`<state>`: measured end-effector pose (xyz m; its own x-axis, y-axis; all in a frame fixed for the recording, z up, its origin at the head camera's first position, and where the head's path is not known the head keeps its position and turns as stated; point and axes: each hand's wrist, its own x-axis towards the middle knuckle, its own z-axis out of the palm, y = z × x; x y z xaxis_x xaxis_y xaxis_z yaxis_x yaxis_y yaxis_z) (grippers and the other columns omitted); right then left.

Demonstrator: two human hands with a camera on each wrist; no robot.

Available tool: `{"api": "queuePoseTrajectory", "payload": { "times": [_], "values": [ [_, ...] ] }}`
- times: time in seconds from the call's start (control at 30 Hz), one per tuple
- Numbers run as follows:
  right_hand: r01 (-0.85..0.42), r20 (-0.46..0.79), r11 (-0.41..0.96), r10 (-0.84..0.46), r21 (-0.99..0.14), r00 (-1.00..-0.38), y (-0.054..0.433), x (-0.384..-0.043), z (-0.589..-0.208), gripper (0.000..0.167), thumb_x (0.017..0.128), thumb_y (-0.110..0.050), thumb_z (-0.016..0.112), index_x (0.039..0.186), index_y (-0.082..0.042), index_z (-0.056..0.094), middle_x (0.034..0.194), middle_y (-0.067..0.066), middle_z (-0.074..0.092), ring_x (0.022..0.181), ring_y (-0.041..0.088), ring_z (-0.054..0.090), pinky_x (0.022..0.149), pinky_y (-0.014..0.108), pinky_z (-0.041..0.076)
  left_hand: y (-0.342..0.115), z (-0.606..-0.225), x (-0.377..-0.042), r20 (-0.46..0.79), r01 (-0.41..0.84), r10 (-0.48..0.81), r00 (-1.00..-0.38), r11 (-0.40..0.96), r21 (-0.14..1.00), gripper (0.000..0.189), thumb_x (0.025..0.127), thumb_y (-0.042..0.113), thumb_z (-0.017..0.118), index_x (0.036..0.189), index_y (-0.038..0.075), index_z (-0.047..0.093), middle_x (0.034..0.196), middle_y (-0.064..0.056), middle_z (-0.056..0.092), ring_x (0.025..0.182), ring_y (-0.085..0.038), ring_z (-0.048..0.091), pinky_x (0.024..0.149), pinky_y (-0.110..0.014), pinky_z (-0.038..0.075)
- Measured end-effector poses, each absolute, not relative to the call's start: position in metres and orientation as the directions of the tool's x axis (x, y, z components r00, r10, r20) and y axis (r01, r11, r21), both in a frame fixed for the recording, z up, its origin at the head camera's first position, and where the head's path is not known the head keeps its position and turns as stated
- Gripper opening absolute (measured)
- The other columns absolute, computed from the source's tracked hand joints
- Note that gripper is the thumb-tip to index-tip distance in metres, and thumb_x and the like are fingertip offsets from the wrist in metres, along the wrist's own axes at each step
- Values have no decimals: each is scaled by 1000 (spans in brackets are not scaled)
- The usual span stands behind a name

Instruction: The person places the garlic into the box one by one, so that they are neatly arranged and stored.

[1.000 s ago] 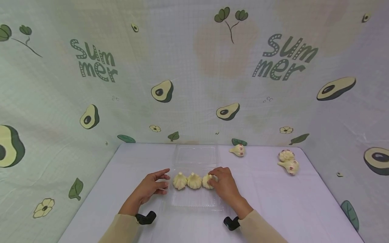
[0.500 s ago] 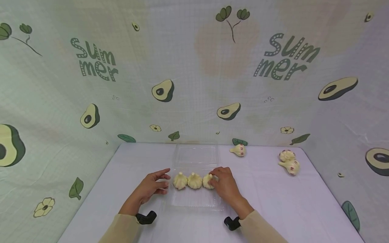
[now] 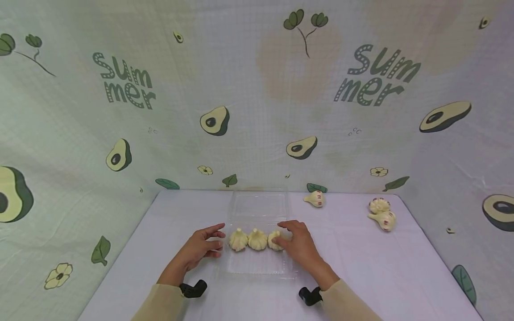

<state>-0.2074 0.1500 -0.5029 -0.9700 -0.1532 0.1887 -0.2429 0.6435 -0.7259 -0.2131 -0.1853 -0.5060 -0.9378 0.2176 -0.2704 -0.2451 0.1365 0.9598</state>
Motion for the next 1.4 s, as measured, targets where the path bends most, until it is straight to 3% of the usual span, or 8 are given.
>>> {"api": "queuePoseTrajectory", "payload": {
  "times": [0.13,0.33,0.67,0.83,1.07,1.23,1.4],
  "values": [
    [-193,146,593,-127,-782,-981,158,-211,-499,47,97,-34,78,137,-11,68,132,11,67,114,29,63,87,30,56,-186,-506,-214,-277,-252,212,-937,135,958,69,97,-3,71,160,6,46,135,-20,58,91,-18,68,74,-31,65],
    [-178,174,596,-65,-783,-983,178,-223,-491,51,102,-42,71,140,-8,66,134,12,67,119,27,62,95,34,56,-186,-507,-215,-280,-253,211,-937,143,957,68,97,-4,70,160,7,46,135,-19,58,90,-18,68,73,-32,65],
    [-208,239,664,-45,-718,-970,220,-258,-481,60,99,-32,77,148,-4,57,141,22,59,125,38,58,95,49,58,-185,-505,-214,-292,-264,192,-937,160,951,68,96,-4,71,159,7,47,134,-18,59,90,-17,68,73,-32,65],
    [-194,215,703,-59,-685,-975,240,-279,-481,66,97,-21,78,154,-1,49,152,30,46,133,47,49,103,61,53,-185,-505,-215,-296,-268,197,-935,158,950,68,96,-4,71,159,8,47,134,-18,59,89,-17,68,73,-31,65],
    [-166,157,728,-82,-665,-984,255,-305,-484,71,96,-20,78,156,-1,44,159,35,36,141,56,38,109,72,43,-184,-505,-215,-295,-267,196,-935,156,951,68,96,-3,72,159,8,48,133,-18,60,89,-17,68,73,-32,65],
    [-165,140,721,-95,-673,-986,260,-319,-491,73,95,-19,79,156,-1,44,161,34,34,145,59,31,115,77,31,-185,-505,-214,-297,-269,197,-935,153,951,67,97,-2,72,159,8,48,133,-19,60,89,-17,68,72,-31,65],
    [-154,128,719,-90,-678,-988,263,-329,-498,74,93,-16,80,156,-2,43,162,34,34,144,60,30,115,77,29,-184,-505,-214,-292,-266,203,-935,147,953,67,97,-3,71,159,7,48,133,-19,60,88,-17,68,71,-32,65]
  ]
}}
